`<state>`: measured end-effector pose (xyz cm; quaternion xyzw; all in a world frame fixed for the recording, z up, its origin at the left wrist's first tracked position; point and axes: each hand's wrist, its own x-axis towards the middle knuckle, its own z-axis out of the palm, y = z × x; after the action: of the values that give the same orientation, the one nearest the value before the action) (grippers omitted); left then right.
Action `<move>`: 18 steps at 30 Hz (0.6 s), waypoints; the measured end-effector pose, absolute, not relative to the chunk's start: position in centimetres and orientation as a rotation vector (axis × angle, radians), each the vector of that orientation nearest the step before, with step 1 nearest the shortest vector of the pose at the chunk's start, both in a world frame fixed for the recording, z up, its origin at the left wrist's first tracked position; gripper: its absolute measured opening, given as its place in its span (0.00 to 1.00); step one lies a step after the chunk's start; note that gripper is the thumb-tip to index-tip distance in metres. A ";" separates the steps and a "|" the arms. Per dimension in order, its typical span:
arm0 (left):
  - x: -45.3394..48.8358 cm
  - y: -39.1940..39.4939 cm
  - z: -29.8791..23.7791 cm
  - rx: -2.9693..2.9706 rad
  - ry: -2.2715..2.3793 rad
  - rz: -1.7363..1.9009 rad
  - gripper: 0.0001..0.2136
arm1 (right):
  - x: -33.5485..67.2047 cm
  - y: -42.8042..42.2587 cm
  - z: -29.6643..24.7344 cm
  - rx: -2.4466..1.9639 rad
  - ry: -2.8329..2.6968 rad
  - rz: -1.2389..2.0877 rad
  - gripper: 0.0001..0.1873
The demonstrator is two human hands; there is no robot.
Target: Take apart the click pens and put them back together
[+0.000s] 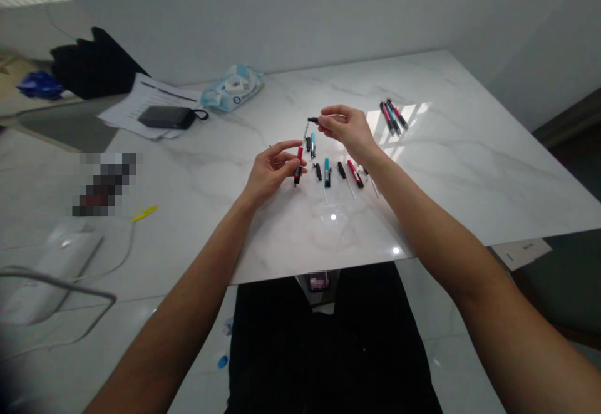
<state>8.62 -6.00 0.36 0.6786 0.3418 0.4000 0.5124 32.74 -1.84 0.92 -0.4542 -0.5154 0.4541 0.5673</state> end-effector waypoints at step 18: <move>8.6 -5.9 0.3 1.621 0.842 0.958 0.23 | 33.7 -1.1 0.6 -1.102 -1.280 0.975 0.33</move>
<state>8.64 -5.94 0.32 0.6743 0.3504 0.3984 0.5136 33.73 -1.13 0.63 -0.4677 -0.5432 0.4137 0.5613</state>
